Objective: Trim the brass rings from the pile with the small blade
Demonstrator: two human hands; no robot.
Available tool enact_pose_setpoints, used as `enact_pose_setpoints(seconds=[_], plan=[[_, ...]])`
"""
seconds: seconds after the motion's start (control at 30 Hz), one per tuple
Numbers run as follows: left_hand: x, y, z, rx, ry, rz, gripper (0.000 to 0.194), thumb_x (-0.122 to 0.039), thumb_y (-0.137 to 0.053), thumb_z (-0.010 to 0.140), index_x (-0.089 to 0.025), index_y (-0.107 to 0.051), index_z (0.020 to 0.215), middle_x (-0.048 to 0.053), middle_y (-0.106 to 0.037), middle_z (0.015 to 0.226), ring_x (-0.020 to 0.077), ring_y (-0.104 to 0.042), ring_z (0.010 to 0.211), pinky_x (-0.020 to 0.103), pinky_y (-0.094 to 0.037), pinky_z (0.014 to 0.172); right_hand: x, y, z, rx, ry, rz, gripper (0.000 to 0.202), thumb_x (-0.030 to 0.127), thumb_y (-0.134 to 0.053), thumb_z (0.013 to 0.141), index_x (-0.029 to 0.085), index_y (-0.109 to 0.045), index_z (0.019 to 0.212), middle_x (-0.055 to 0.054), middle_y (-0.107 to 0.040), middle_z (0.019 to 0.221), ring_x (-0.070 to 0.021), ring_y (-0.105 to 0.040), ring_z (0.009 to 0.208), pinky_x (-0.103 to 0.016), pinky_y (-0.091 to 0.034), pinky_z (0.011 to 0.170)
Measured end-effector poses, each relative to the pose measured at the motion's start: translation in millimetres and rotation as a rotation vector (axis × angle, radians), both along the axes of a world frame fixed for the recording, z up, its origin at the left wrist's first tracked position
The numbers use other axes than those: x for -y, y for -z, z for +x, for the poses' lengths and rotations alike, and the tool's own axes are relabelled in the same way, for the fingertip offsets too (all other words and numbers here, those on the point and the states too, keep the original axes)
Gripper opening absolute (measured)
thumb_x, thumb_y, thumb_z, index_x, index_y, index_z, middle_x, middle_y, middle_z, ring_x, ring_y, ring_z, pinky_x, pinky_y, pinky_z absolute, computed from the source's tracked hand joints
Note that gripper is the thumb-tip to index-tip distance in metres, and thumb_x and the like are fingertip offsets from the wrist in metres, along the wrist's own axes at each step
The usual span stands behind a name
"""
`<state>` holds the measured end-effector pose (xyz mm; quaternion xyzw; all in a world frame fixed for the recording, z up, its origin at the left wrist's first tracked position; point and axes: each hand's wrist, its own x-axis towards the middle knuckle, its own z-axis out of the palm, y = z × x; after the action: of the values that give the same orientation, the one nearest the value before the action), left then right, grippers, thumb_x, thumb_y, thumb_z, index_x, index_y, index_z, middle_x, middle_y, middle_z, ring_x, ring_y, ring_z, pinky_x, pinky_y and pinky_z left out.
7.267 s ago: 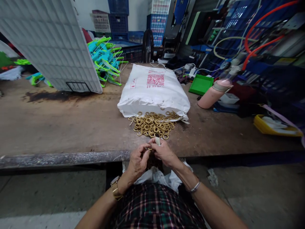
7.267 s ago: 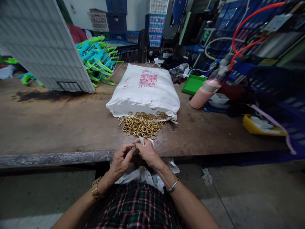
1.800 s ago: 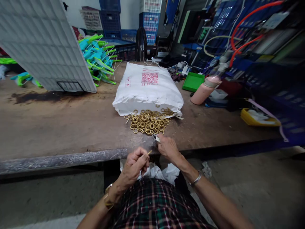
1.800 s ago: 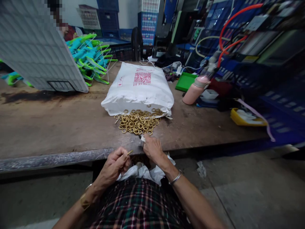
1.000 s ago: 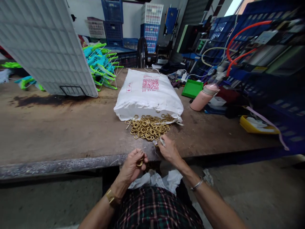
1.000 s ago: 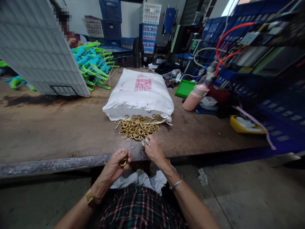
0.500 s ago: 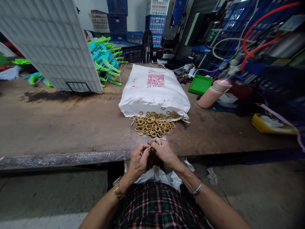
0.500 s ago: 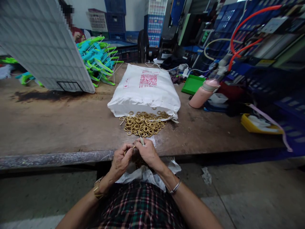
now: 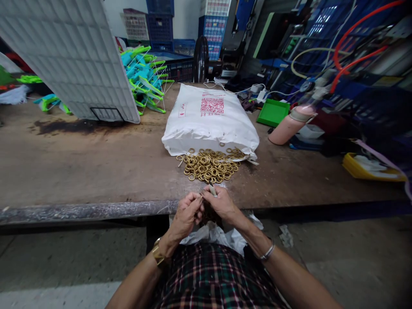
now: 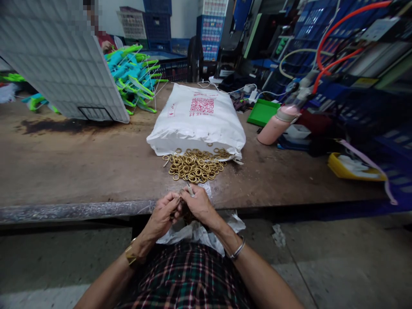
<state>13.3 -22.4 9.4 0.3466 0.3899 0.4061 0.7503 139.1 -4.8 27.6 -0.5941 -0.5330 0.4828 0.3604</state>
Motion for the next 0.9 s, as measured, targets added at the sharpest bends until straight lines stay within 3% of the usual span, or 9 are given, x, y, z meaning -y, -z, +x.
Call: enact_pose_setpoints(seconds=[0.17,0.33,0.43,0.73,0.9], plan=[[0.4,-2.9,-1.5,-0.038,-0.021,-0.018,0.038,-0.051,-0.060,0.068,-0.017,-0.045,0.074,-0.006,-0.046,0.056,0.0024,-0.036,0.039,0.014,-0.024,0.034,2.5,7.3,7.5,0.218,-0.008,0.113,0.024,0.035,-0.039,0.079,0.018,-0.053,0.069,0.003,-0.048,0.056,-0.0101,-0.043,0.054,-0.021,-0.033,0.053],[-0.2,-1.8,-2.4,-0.116,-0.046,0.020,0.037,-0.052,-0.057,0.069,-0.017,-0.045,0.073,-0.006,-0.046,0.055,0.0030,-0.036,0.038,0.015,-0.025,0.035,12.1,9.9,9.8,0.598,-0.256,0.242,0.016,0.018,-0.038,0.075,0.018,-0.052,0.070,0.001,-0.053,0.059,-0.0111,-0.043,0.054,-0.022,-0.029,0.054],[0.0,-0.5,-2.8,-0.148,-0.044,0.057,0.035,-0.051,-0.055,0.071,-0.018,-0.045,0.073,-0.006,-0.046,0.054,0.0033,-0.036,0.039,0.015,-0.028,0.036,14.3,7.9,7.3,0.763,-0.319,0.240,0.019,0.012,-0.040,0.070,0.018,-0.055,0.079,-0.003,-0.060,0.067,-0.0126,-0.047,0.058,-0.023,-0.028,0.056],[1.9,-1.1,-3.8,-0.211,-0.047,0.112,0.033,-0.049,-0.053,0.074,-0.017,-0.044,0.073,-0.006,-0.046,0.054,0.0035,-0.036,0.040,0.016,-0.027,0.038,12.1,1.9,4.0,0.896,-0.414,0.181,0.025,0.015,-0.038,0.075,0.017,-0.056,0.091,-0.006,-0.064,0.074,-0.0146,-0.054,0.064,-0.025,-0.025,0.056],[14.0,-16.3,-7.7,-0.195,0.013,0.167,0.032,-0.047,-0.052,0.076,-0.017,-0.045,0.069,-0.006,-0.045,0.052,0.0034,-0.036,0.040,0.016,-0.027,0.039,6.1,5.5,15.1,1.021,-0.345,0.114,0.025,0.015,-0.039,0.075,0.017,-0.056,0.093,-0.007,-0.065,0.073,-0.0155,-0.054,0.062,-0.026,-0.024,0.054]])
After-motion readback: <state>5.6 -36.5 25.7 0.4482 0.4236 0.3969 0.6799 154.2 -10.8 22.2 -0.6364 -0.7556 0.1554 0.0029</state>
